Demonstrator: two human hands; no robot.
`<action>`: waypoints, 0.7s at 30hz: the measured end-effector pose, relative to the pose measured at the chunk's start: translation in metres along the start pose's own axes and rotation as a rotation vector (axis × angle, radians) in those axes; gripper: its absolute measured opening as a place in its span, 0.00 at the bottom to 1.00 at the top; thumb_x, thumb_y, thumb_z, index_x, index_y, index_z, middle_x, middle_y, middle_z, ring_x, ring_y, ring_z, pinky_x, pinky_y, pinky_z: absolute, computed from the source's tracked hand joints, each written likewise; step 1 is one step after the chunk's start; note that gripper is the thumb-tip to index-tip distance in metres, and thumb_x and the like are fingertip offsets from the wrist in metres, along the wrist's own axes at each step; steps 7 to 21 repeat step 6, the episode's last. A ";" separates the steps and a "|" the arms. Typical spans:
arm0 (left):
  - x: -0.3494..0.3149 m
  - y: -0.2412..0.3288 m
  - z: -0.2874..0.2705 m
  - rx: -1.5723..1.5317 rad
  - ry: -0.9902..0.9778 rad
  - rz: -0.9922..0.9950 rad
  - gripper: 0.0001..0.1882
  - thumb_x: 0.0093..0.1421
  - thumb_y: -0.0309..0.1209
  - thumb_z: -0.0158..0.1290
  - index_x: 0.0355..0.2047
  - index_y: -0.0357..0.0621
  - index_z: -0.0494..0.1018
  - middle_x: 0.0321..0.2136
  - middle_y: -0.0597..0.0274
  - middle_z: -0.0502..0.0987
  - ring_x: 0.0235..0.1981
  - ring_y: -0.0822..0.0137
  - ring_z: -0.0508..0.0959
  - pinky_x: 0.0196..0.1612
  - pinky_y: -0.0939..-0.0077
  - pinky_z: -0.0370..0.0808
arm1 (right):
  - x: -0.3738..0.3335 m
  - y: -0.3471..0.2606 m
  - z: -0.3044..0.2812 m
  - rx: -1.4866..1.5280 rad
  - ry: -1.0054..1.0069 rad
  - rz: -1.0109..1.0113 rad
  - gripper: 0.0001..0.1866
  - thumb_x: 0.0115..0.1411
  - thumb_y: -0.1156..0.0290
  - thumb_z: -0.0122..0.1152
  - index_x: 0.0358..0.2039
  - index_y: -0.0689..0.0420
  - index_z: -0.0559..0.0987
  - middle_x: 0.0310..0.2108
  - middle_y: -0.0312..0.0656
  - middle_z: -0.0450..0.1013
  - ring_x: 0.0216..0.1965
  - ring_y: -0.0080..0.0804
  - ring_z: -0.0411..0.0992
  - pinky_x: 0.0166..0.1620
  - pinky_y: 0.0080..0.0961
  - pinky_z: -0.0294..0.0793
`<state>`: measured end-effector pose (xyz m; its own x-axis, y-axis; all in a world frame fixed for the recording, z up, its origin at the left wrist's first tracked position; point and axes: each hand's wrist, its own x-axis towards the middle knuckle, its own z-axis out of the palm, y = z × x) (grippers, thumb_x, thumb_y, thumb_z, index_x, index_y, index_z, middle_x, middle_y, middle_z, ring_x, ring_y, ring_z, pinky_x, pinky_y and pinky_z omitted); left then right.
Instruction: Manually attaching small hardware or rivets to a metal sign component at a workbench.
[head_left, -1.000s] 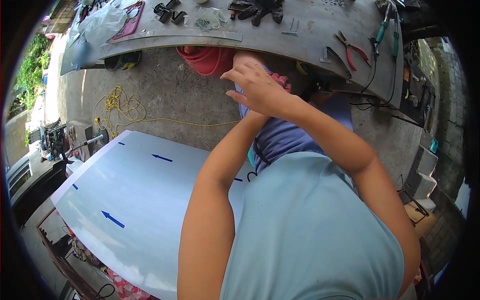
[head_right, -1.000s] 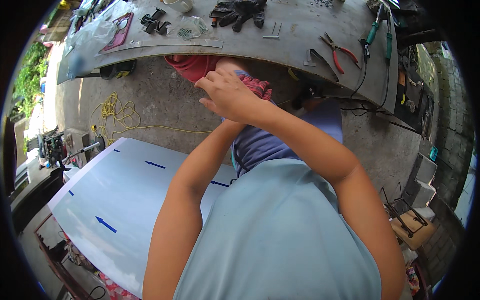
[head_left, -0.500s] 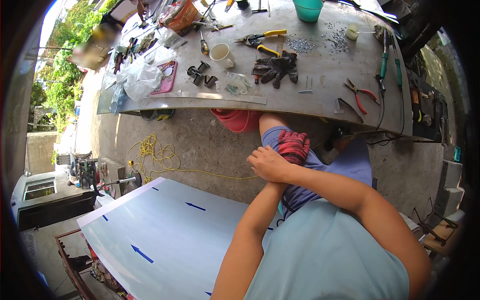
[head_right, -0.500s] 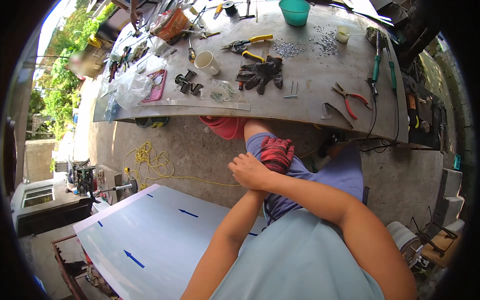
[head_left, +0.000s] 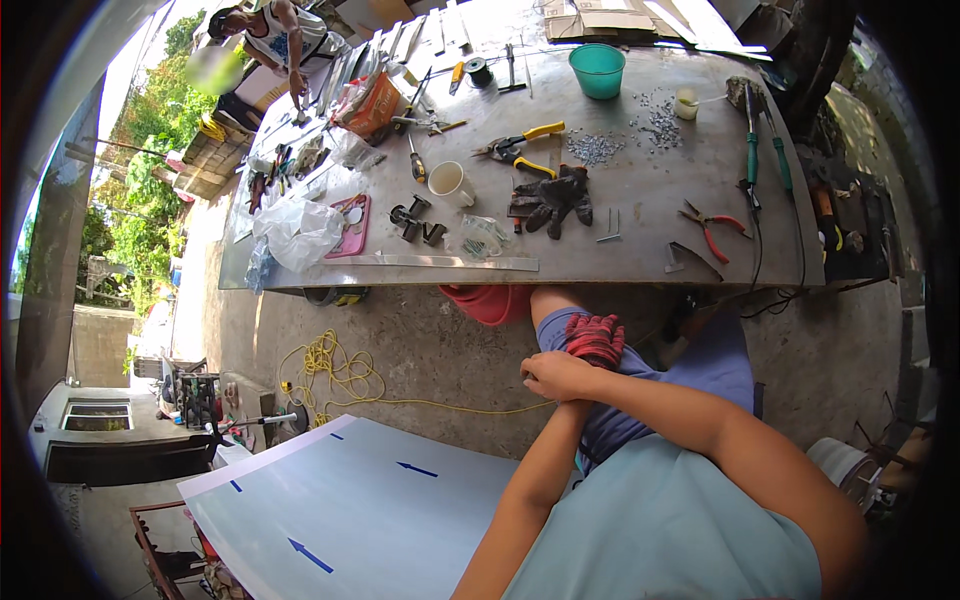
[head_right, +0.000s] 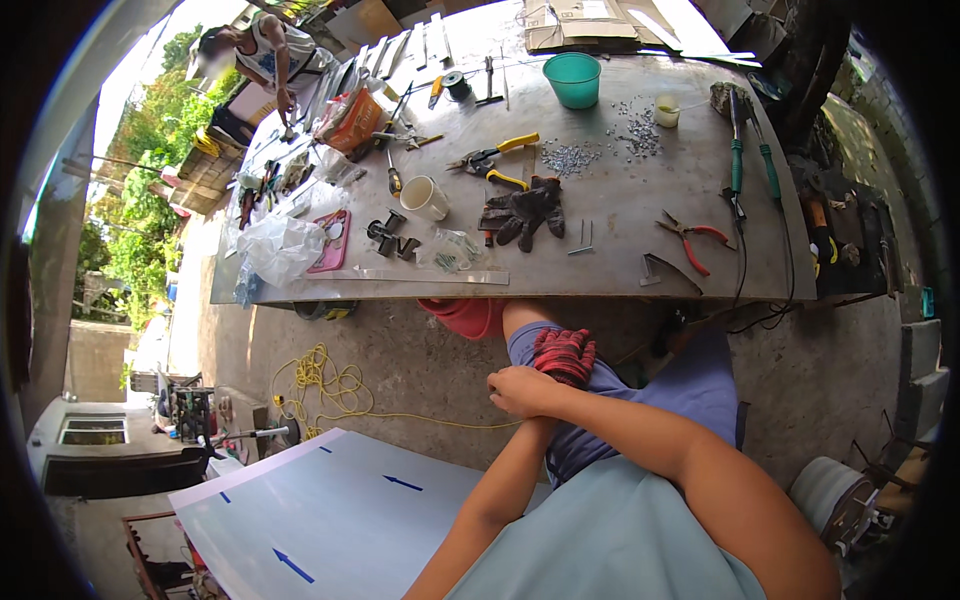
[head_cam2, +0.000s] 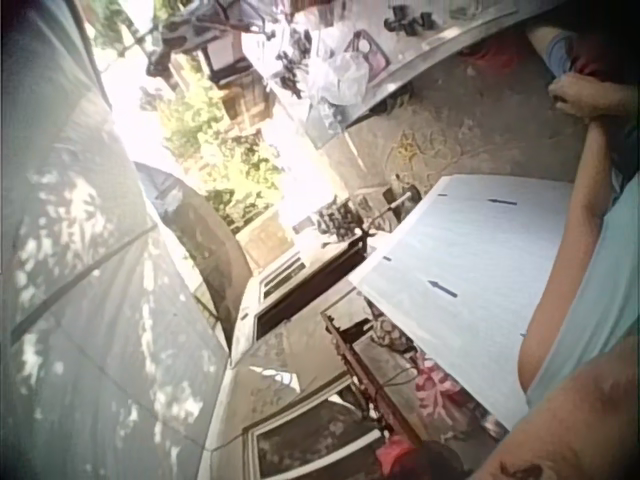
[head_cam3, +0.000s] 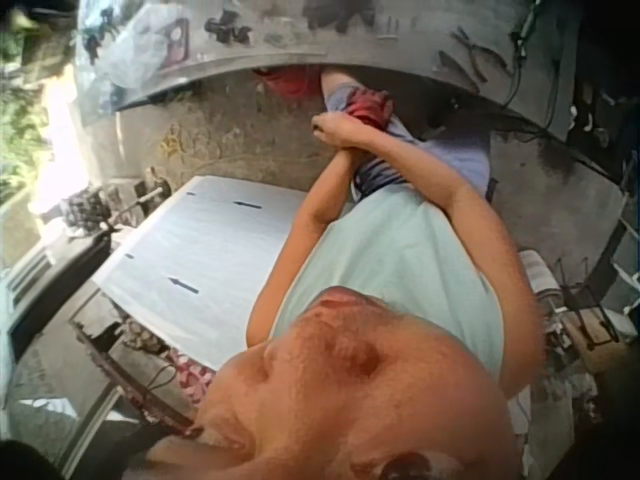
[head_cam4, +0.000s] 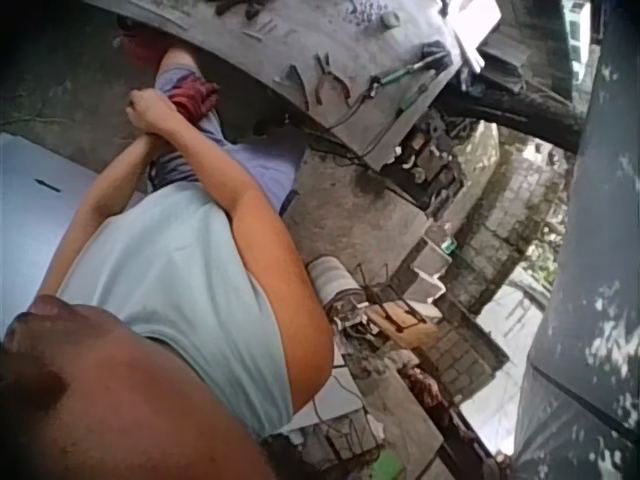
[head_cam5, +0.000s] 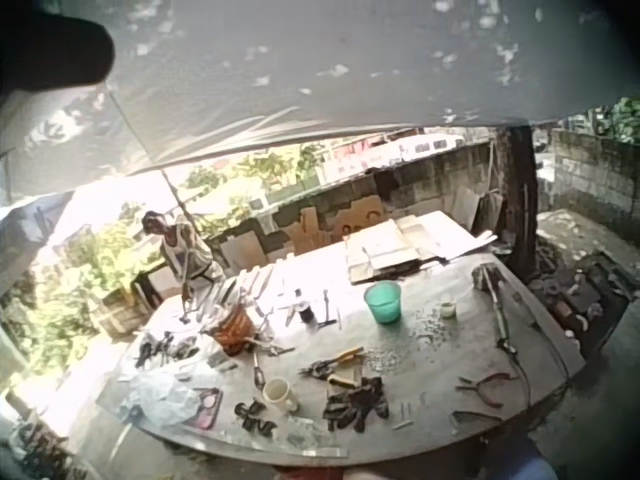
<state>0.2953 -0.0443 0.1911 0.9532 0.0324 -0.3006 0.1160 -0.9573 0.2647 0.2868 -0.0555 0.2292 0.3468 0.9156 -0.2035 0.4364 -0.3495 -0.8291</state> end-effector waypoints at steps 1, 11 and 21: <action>0.000 0.000 -0.001 -0.008 0.003 -0.008 0.24 0.66 0.50 0.45 0.57 0.56 0.74 0.56 0.61 0.77 0.61 0.57 0.72 0.69 0.53 0.54 | 0.000 0.000 0.000 0.004 -0.009 0.007 0.16 0.61 0.64 0.57 0.44 0.61 0.79 0.41 0.53 0.78 0.45 0.54 0.77 0.50 0.45 0.75; 0.000 0.003 -0.005 -0.015 -0.049 -0.041 0.25 0.66 0.50 0.45 0.57 0.55 0.74 0.56 0.59 0.77 0.61 0.54 0.72 0.70 0.54 0.54 | 0.001 0.003 0.003 0.027 0.025 0.002 0.14 0.61 0.64 0.55 0.41 0.60 0.79 0.39 0.55 0.79 0.44 0.55 0.77 0.49 0.47 0.75; 0.000 0.003 -0.005 -0.015 -0.049 -0.041 0.25 0.66 0.50 0.45 0.57 0.55 0.74 0.56 0.59 0.77 0.61 0.54 0.72 0.70 0.54 0.54 | 0.001 0.003 0.003 0.027 0.025 0.002 0.14 0.61 0.64 0.55 0.41 0.60 0.79 0.39 0.55 0.79 0.44 0.55 0.77 0.49 0.47 0.75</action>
